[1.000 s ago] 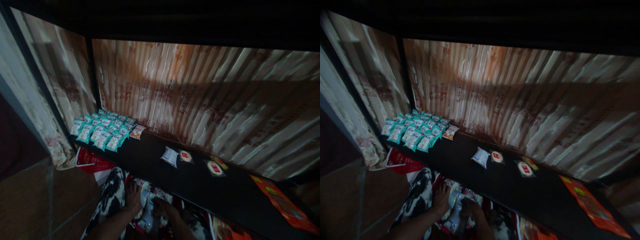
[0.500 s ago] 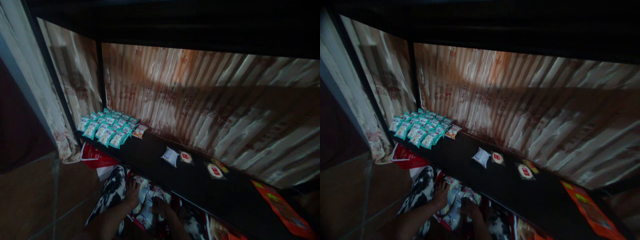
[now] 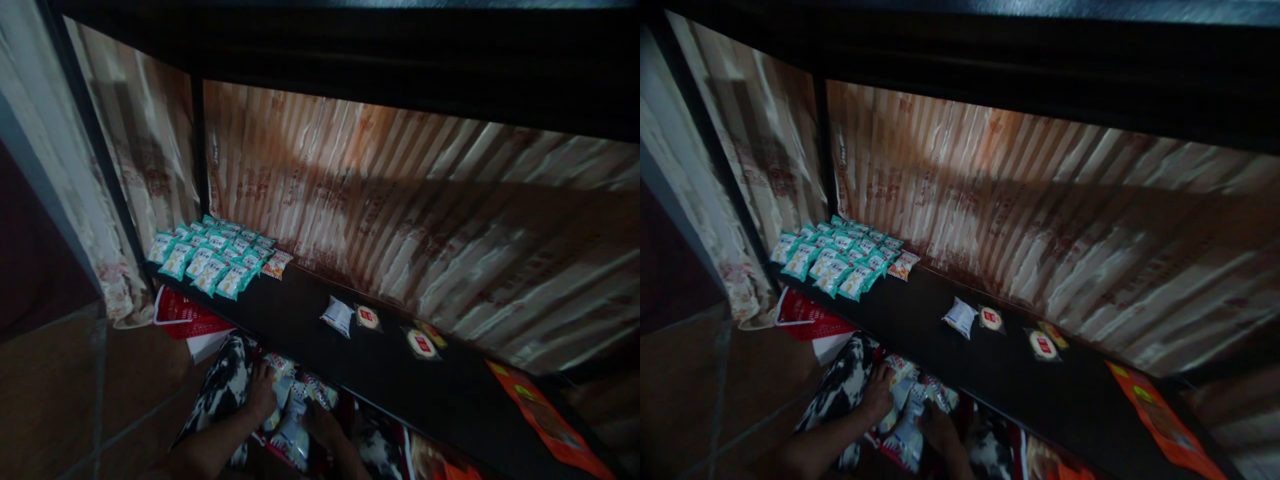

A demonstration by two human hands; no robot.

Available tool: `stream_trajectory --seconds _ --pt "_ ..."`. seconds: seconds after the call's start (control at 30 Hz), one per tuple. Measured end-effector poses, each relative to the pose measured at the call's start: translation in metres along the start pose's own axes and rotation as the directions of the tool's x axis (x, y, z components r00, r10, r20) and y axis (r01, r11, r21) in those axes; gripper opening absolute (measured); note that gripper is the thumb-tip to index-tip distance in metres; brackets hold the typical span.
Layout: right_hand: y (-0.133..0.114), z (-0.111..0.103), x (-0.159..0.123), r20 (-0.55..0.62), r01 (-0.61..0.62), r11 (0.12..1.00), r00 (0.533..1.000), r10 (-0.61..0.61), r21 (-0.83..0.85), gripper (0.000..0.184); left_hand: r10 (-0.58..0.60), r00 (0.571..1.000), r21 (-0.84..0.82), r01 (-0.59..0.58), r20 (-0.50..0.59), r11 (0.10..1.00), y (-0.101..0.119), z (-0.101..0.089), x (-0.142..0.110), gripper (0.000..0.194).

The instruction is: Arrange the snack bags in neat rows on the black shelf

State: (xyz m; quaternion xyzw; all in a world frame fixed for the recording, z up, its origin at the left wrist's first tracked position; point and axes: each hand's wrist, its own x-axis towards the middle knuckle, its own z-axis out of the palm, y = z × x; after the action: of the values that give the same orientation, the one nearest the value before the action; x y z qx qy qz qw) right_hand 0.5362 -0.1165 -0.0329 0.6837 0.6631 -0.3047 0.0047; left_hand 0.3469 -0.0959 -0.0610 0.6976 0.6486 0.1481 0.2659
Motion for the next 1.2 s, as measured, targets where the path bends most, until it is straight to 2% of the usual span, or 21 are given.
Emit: stream_trajectory --seconds 0.1,0.2,0.33,0.5,0.7,0.87,0.97,1.07,1.2 --pt "0.000 -0.004 -0.005 0.020 -0.093 0.989 0.995 0.096 -0.116 0.035 -0.002 0.999 -0.009 0.002 -0.038 1.000 0.001 -0.001 0.003 0.053" --pt "-0.003 -0.010 -0.009 0.001 -0.148 0.976 0.989 0.150 -0.162 0.032 0.010 0.998 0.002 -0.010 -0.059 1.000 0.000 -0.001 0.004 0.054" --pt "-0.016 -0.014 -0.016 -0.159 -0.106 0.984 0.984 0.083 -0.141 0.031 0.043 0.995 -0.020 -0.045 -0.095 0.999 -0.006 0.003 0.002 0.057" --pt "-0.032 -0.011 -0.015 -0.383 0.009 0.999 0.924 -0.021 -0.033 0.033 0.079 0.987 -0.074 -0.090 -0.138 0.993 -0.011 0.006 0.000 0.058" --pt "-0.040 0.001 0.002 -0.460 0.160 0.970 0.886 -0.058 0.185 0.035 0.100 0.984 -0.046 -0.108 -0.148 0.993 -0.009 0.004 0.004 0.055" --pt "-0.046 0.008 0.018 -0.439 0.183 0.947 0.897 -0.050 0.264 0.039 0.038 0.980 0.040 -0.031 -0.195 0.999 -0.002 0.005 0.016 0.056" --pt "-0.049 0.011 0.026 -0.357 0.124 0.930 0.934 0.008 0.346 0.040 -0.023 0.993 0.098 0.034 -0.119 0.995 0.001 0.003 0.024 0.059" --pt "-0.054 0.012 0.031 -0.275 0.044 0.911 0.958 0.078 0.410 0.040 -0.028 0.999 0.143 0.033 -0.039 0.989 0.001 -0.001 0.029 0.057" --pt "-0.061 0.016 0.034 -0.203 0.035 0.881 0.977 0.069 0.471 0.041 -0.016 1.000 0.170 0.019 -0.019 0.985 0.000 -0.004 0.029 0.053"
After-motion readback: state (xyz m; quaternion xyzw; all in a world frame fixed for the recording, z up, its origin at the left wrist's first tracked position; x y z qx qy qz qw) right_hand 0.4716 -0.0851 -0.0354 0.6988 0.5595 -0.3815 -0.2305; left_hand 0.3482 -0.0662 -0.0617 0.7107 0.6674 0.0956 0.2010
